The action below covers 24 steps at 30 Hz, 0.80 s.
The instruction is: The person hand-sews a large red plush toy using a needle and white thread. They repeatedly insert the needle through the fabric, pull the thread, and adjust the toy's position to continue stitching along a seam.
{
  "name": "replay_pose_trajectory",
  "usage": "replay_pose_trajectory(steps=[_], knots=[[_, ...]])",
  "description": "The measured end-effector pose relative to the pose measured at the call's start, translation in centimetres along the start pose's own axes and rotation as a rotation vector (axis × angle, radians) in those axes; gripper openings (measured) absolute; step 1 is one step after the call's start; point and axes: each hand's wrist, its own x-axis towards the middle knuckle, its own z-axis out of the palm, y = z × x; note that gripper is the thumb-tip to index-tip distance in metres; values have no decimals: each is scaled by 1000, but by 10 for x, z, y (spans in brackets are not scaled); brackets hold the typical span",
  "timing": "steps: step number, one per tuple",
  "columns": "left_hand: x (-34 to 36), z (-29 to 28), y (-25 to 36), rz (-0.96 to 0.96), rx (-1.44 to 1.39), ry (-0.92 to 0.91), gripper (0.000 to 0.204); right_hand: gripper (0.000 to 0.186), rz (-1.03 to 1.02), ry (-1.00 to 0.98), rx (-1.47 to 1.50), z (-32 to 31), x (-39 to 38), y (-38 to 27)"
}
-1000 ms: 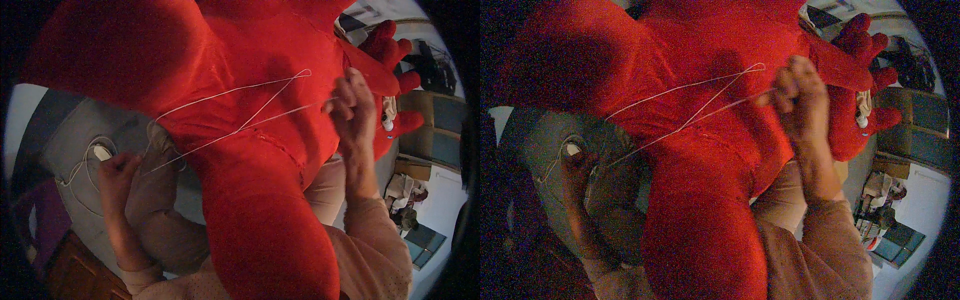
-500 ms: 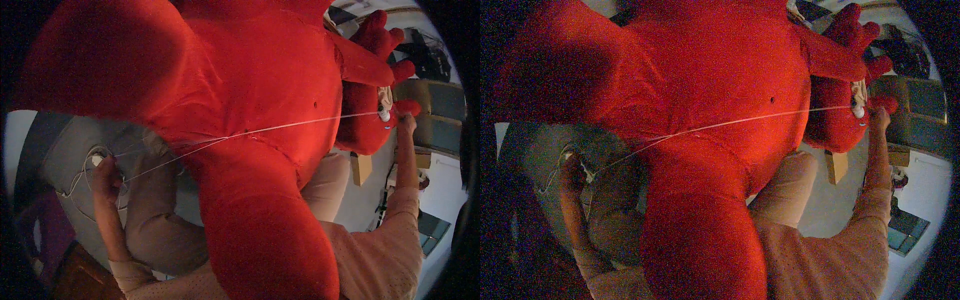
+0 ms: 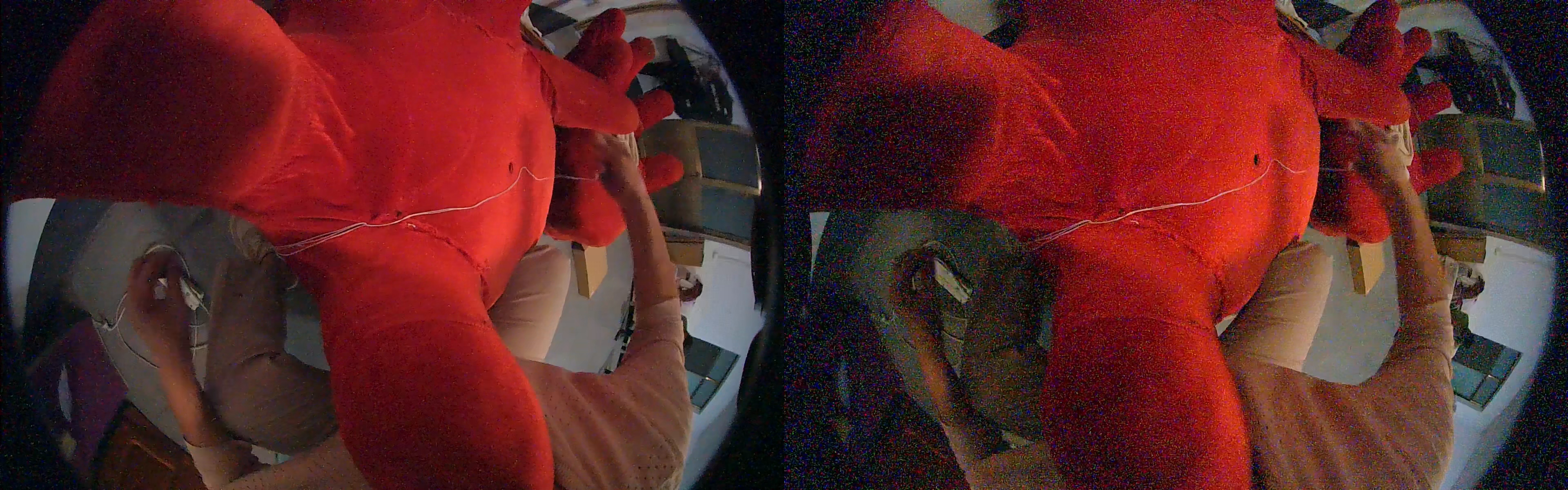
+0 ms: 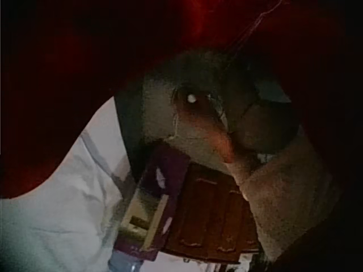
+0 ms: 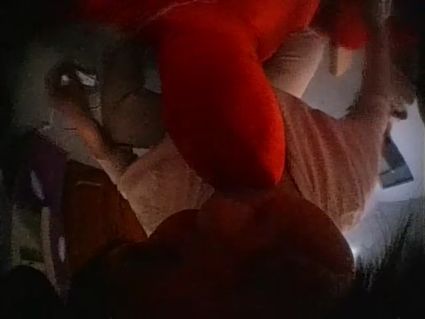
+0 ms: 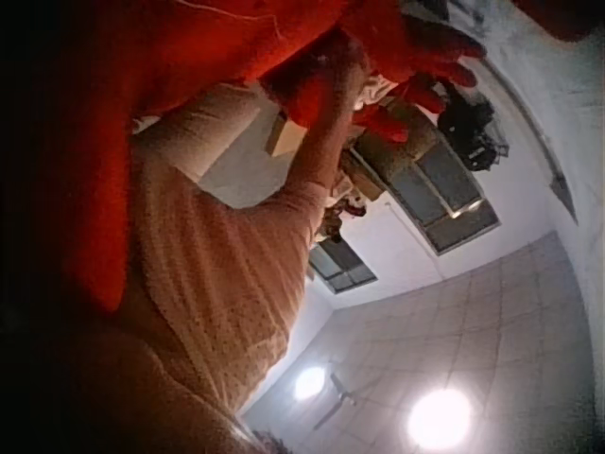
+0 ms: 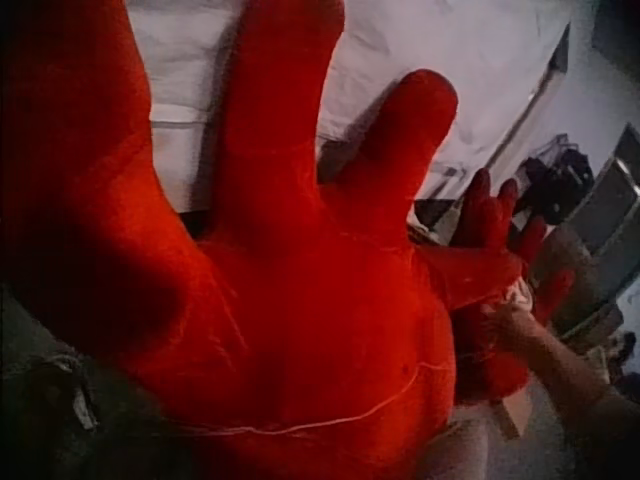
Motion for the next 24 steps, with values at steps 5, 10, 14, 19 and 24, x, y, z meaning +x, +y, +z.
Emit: replay_pose_trajectory(steps=[5,10,14,19,24], knots=[[10,62,138,390,-160,-281,20,17,68,-94,-356,234,-12,-25],[14,105,154,299,-363,-342,18,17,-483,-482,-728,278,-3,-9],[17,111,153,393,-380,-285,16,21,-447,-490,-982,292,-9,5],[14,123,154,449,-367,-259,14,17,-337,-451,-734,290,-3,17],[14,124,156,486,-291,-208,10,19,-324,-616,-771,284,11,21]])
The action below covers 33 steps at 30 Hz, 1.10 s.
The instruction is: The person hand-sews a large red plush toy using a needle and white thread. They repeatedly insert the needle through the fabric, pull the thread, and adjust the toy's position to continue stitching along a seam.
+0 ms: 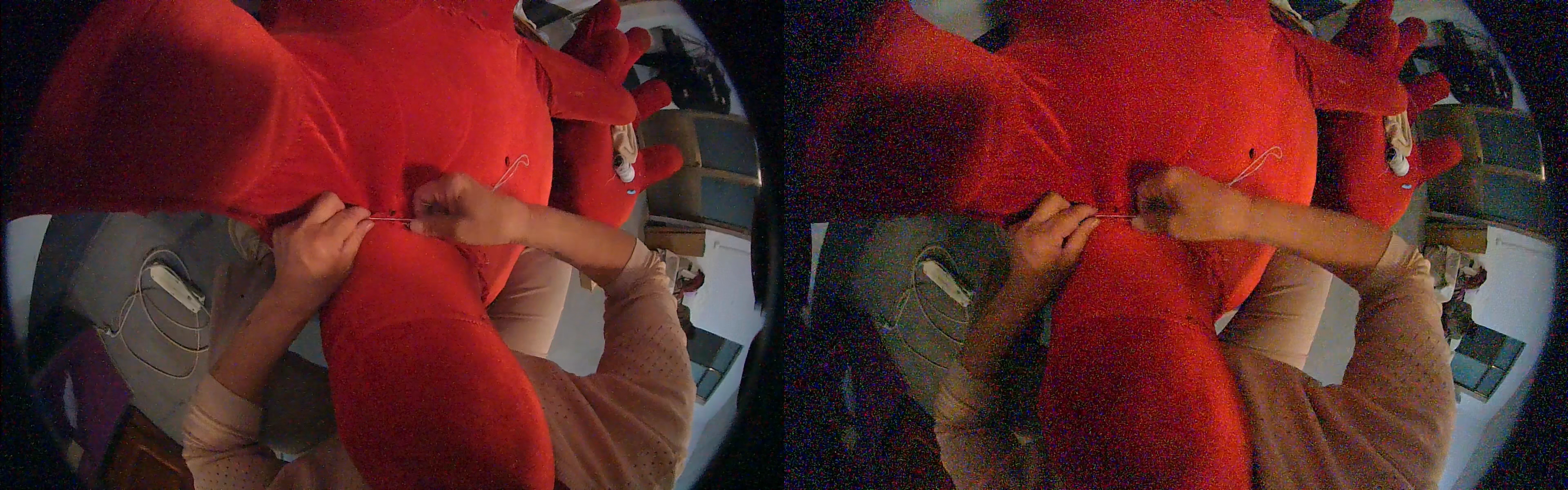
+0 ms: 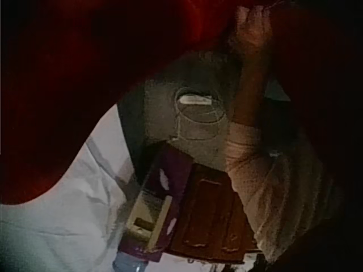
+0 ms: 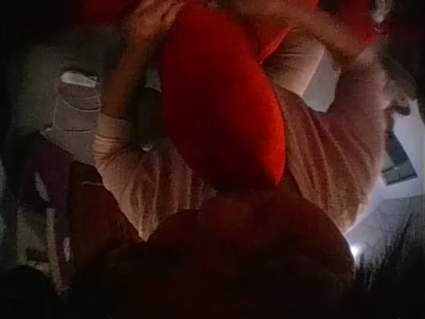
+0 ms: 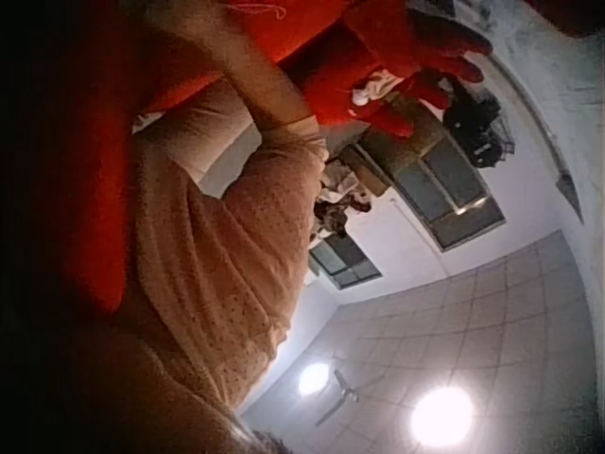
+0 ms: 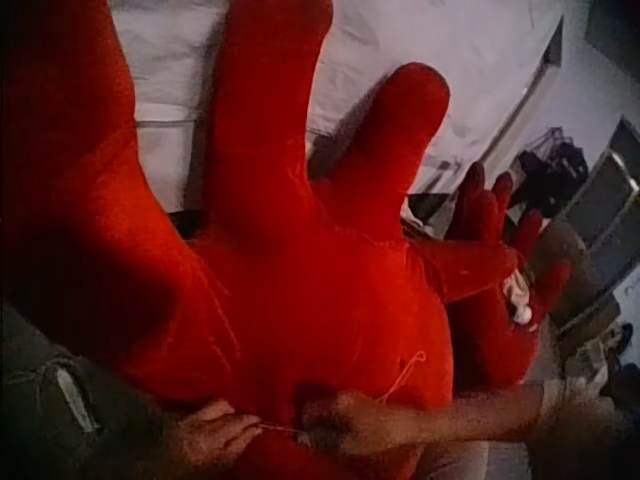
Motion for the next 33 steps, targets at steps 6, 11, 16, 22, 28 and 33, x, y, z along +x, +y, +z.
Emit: replay_pose_trajectory(steps=[6,11,16,22,28,33], knots=[[-4,-1,-2,29,16,-28,8,17,346,23,790,-9,-5,-14],[-8,0,-5,29,10,-17,9,10,229,372,1175,-34,-44,-20],[-7,1,-6,-11,11,-26,8,10,57,1044,1111,-124,-139,0],[-3,3,-2,6,18,-25,8,10,-38,1365,953,-206,-288,49],[2,-7,9,66,173,-117,7,29,-54,1670,1054,-188,-324,30],[1,11,1,228,87,-20,7,21,-300,1568,1082,-180,-412,45]])
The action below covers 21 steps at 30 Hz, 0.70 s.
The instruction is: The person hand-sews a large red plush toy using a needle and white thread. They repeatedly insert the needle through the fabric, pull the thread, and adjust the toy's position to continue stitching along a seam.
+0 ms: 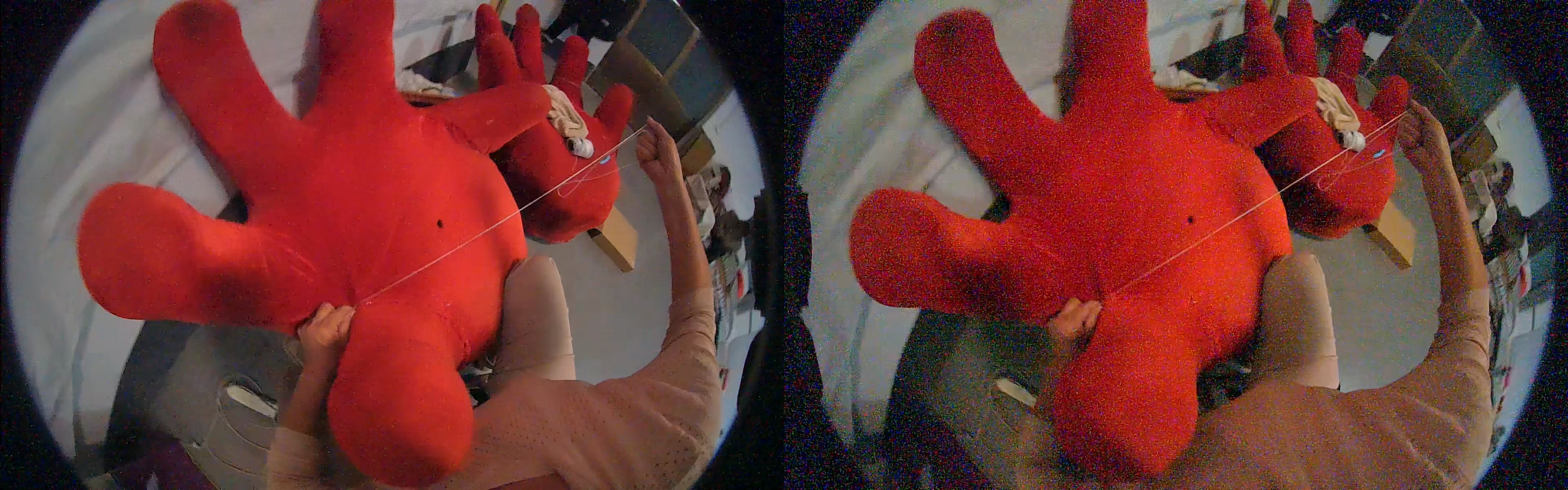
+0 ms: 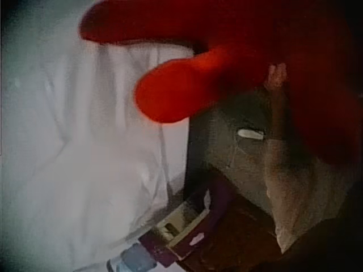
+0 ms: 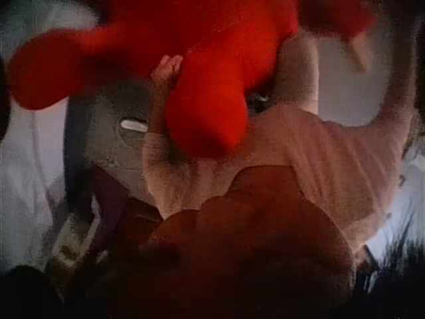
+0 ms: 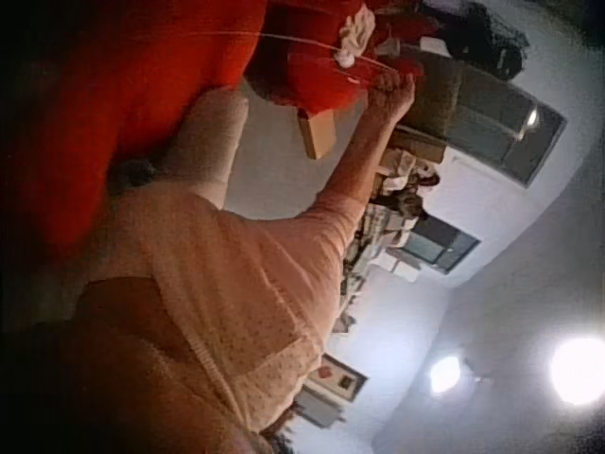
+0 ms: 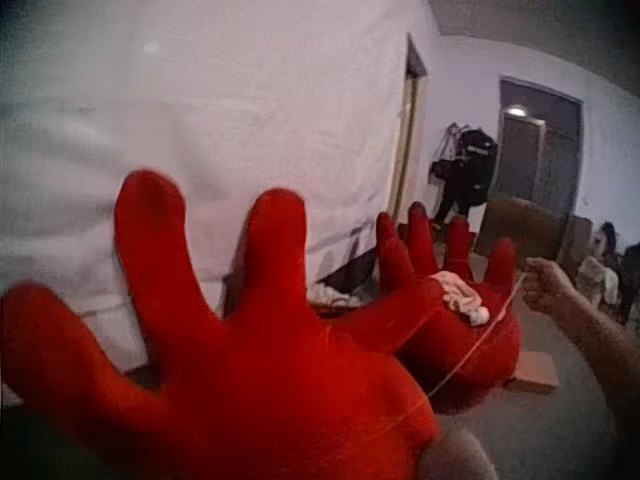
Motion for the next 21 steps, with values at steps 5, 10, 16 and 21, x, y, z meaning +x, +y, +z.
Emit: replay_pose_trajectory(steps=[5,10,16,21], knots=[[-11,21,-46,11,-70,-47,4,29,-79,48,85,-37,-29,-38],[-44,40,-100,-162,-168,-52,3,29,-71,168,117,-56,-62,-27],[-3,1,-51,97,51,-104,5,23,27,-48,-75,-96,-92,-47],[36,-20,-2,5,245,-384,10,23,35,-196,-714,-139,-145,-34]])
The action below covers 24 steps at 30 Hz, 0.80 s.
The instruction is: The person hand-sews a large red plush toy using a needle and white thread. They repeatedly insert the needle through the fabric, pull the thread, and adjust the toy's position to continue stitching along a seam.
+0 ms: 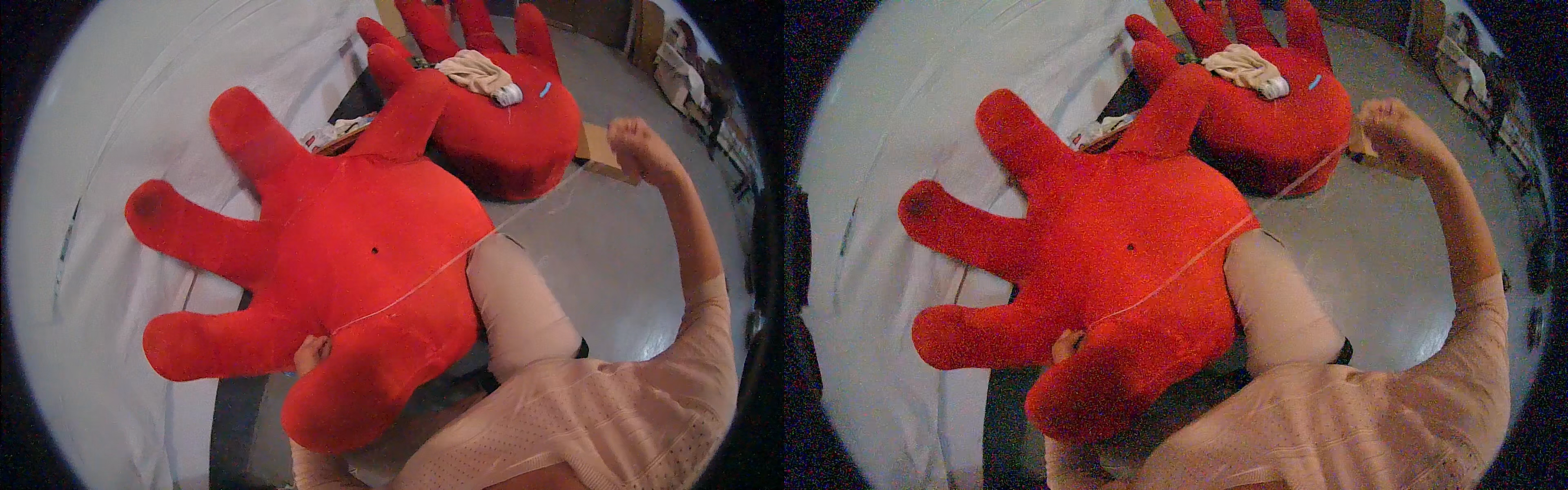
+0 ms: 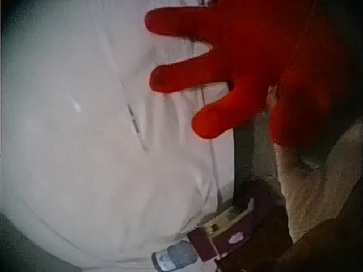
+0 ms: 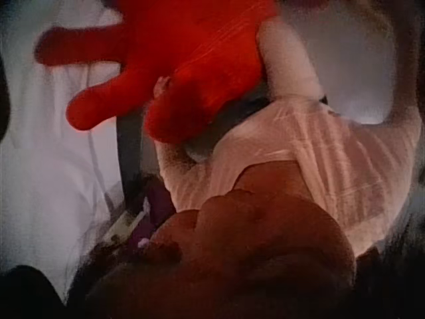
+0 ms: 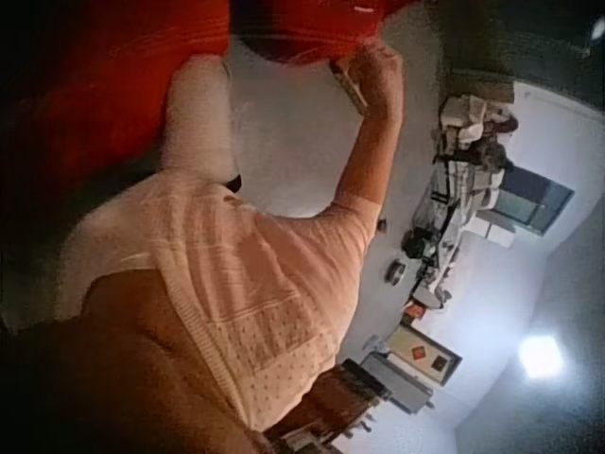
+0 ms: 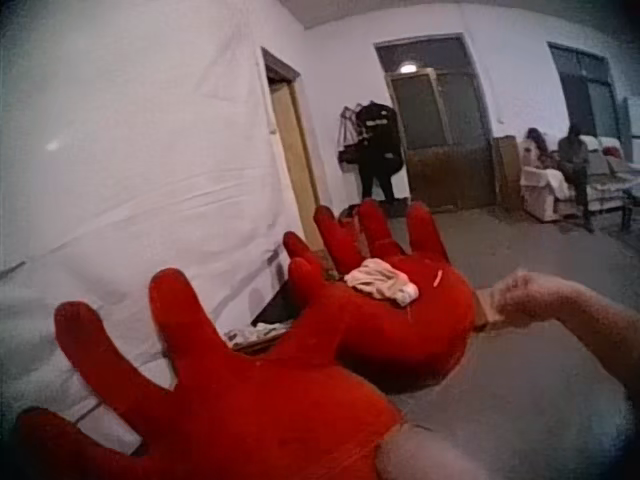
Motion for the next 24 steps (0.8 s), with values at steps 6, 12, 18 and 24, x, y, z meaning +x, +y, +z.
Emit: replay_pose_trajectory(steps=[6,12,18,24], knots=[[33,-49,-21,-103,-187,-456,29,22,144,175,-708,3,-47,70],[160,-76,78,67,76,-685,65,22,19,-97,-460,108,-42,117],[224,40,148,324,318,-558,75,24,-190,-192,-456,211,5,119],[203,139,101,261,411,-458,80,19,-366,-262,-792,236,-8,162]])
